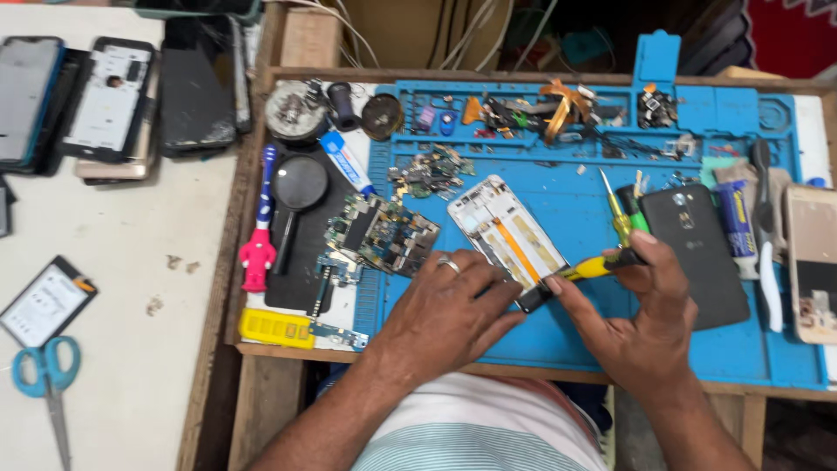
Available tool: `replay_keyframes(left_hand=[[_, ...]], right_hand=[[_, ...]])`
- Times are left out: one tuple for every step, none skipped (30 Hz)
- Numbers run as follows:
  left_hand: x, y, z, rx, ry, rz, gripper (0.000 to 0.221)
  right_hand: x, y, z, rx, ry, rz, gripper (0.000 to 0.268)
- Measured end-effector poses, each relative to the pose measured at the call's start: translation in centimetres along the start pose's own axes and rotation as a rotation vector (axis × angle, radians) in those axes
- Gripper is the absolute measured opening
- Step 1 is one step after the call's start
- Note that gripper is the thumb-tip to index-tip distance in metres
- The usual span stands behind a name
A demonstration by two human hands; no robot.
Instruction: The person uses a screwdriver to remove screws from a disassembled smartphone lying on a blue work mat. They repeatedly loosen and tighten screws around the phone's internal frame while handling the device with both hands.
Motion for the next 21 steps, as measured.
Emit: replay_keyframes(left_hand=[[0.1, -0.1, 0.0, 0.011, 0.003, 0.002, 0.031], [0.2, -0.3, -0.1, 0.021, 0.007, 0.003, 0.03], [0.2, -0.6, -0.2, -0.005, 0.011, 0.042, 0.029], [0.3, -1.1, -0.3, -0.032, 0.015, 0.081, 0.027], [0.4, -1.7, -0.5, -0.054, 0.023, 0.113, 0.025], [0.4, -2.4, -0.9, -0.078, 0.009, 0.155, 0.026], [0.4, -3.1, -1.4, -0.095, -0.001, 0.194, 0.026], [0.5, -3.8, -1.6, -0.112, -0.011, 0.233, 0.026], [0.4, -4.4, -1.8, -0.111, -0.027, 0.255, 0.027], [0.3, -5.0, -2.0, -0.11, -0.043, 0.276, 0.027], [-0.1, -5.2, -2.0, -0.102, -0.053, 0.296, 0.028], [-0.5, -4.9, -1.6, -0.084, -0.045, 0.267, 0.03], [-0.8, -4.5, -1.2, -0.058, -0.033, 0.233, 0.032], [-1.1, -3.9, -0.8, -0.032, -0.02, 0.2, 0.034], [-1.5, -3.0, -0.1, 0.006, 0.009, 0.166, 0.034], [-1.9, -1.9, 0.6, 0.043, 0.038, 0.133, 0.035], [-2.0, -1.0, 1.1, 0.073, 0.059, 0.104, 0.035], [-2.1, -0.2, 1.3, 0.114, 0.054, 0.075, 0.034], [-2.1, 0.5, 1.3, 0.151, 0.042, 0.048, 0.034], [-2.2, 1.0, 1.2, 0.188, 0.03, 0.021, 0.033], [-2.2, 1.3, 1.0, 0.191, 0.013, 0.024, 0.032]], right_hand=[[0.1, -0.1, 0.0, -0.014, 0.042, -0.017, 0.087], [0.1, -0.2, 0.1, -0.028, 0.083, -0.036, 0.088], [0.1, -0.4, 0.0, -0.026, 0.075, -0.026, 0.088], [0.1, -0.4, -0.1, -0.025, 0.066, -0.017, 0.088], [0.1, -0.3, -0.1, -0.022, 0.066, -0.007, 0.088], [0.0, -0.1, 0.0, -0.013, 0.059, -0.007, 0.088], [0.2, -0.3, 0.0, 0.002, 0.056, -0.008, 0.088], [0.3, -0.3, 0.0, 0.016, 0.054, -0.01, 0.088], [0.2, -0.4, 0.1, 0.016, 0.061, -0.006, 0.087], [0.1, -0.4, 0.2, 0.015, 0.067, -0.003, 0.087], [0.0, -0.6, 0.3, 0.022, 0.077, 0.003, 0.086], [-0.2, -0.7, 0.4, 0.012, 0.097, -0.003, 0.087], [-0.3, -0.8, 0.6, 0.011, 0.124, -0.009, 0.087], [-0.4, -1.0, 0.7, 0.009, 0.151, -0.014, 0.088], [-0.6, -1.2, 0.9, -0.033, 0.156, -0.023, 0.087], [-0.8, -1.3, 1.0, -0.076, 0.161, -0.031, 0.087], [-1.0, -1.4, 1.1, -0.127, 0.16, -0.043, 0.087], [-1.0, -1.5, 1.0, -0.137, 0.156, -0.048, 0.086], [-1.1, -1.6, 1.0, -0.155, 0.151, -0.058, 0.085], [-1.2, -1.6, 0.9, -0.172, 0.145, -0.067, 0.084], [-1.3, -1.6, 1.0, -0.154, 0.143, -0.066, 0.085]])
Point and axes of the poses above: each hand's wrist, its own x-axis away from the middle knuckle, its own y-axis out of the palm, z = x × y, the point moved 2 cm from there along -x, towards the middle knuckle, and after that the axes turned 7 degrees about x, right-handed, at the moved point
